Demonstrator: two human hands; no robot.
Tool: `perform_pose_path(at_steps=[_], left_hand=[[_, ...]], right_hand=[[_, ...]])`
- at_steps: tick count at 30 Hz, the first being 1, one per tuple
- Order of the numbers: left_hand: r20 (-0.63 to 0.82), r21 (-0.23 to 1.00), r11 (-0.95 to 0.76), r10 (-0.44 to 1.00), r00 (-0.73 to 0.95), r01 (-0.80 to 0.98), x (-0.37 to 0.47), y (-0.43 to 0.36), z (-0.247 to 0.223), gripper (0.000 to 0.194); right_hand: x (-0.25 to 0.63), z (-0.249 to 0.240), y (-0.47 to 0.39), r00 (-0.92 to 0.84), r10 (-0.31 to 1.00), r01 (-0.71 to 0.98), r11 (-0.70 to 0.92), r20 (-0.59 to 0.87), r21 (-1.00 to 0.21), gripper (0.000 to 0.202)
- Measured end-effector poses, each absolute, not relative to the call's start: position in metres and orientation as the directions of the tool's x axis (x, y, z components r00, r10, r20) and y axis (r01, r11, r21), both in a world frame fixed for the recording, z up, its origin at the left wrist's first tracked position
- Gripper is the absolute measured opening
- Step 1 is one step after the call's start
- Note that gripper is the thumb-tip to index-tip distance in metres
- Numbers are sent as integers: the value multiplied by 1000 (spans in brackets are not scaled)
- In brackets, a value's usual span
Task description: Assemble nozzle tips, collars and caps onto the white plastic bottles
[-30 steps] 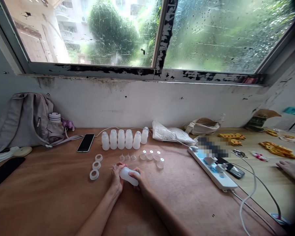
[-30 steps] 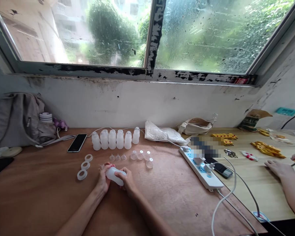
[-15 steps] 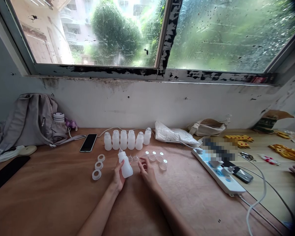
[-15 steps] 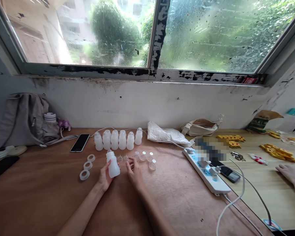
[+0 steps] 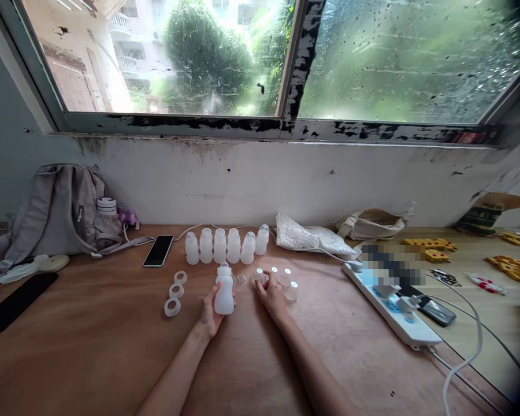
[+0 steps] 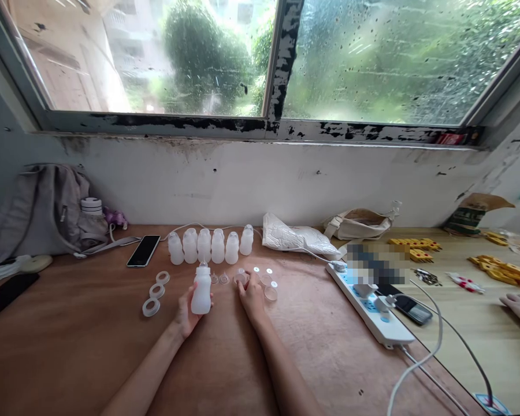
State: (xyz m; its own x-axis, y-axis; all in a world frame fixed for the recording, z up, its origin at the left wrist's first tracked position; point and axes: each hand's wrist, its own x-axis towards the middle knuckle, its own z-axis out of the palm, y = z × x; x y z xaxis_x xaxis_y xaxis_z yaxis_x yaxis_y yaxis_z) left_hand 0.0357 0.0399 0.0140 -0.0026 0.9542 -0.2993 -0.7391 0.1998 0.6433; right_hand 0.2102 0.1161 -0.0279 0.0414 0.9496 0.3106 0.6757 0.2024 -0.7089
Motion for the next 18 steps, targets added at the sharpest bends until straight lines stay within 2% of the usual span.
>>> perform_pose_path(at_steps=[6, 9, 11, 14, 16, 18], left_hand=[[-206, 798, 204, 977, 62, -567, 39, 36, 21, 45], [-203, 832, 222, 975, 94, -508, 40, 34, 21, 45], [-185, 844, 205, 979, 90, -496, 40, 33, 20, 44], [-170, 856, 183, 983, 72, -484, 41, 33, 19, 47], [-153, 878, 169, 986, 72, -448, 41, 34, 18, 46], [-125, 916, 147, 989, 81, -372, 42, 36, 16, 41]], right_hand=[[210, -26, 110, 40, 928, 666, 252, 371, -702, 31], [210, -24, 105, 62, 914, 600, 286, 400, -747, 30], [210, -20, 103, 97, 934, 470, 263, 345, -842, 33], [209, -11, 99, 152, 961, 158, 208, 232, -965, 48], [208, -4, 97, 157, 966, -8, 209, 206, -978, 54], [207, 2, 94, 143, 969, -96, 215, 201, -972, 53]])
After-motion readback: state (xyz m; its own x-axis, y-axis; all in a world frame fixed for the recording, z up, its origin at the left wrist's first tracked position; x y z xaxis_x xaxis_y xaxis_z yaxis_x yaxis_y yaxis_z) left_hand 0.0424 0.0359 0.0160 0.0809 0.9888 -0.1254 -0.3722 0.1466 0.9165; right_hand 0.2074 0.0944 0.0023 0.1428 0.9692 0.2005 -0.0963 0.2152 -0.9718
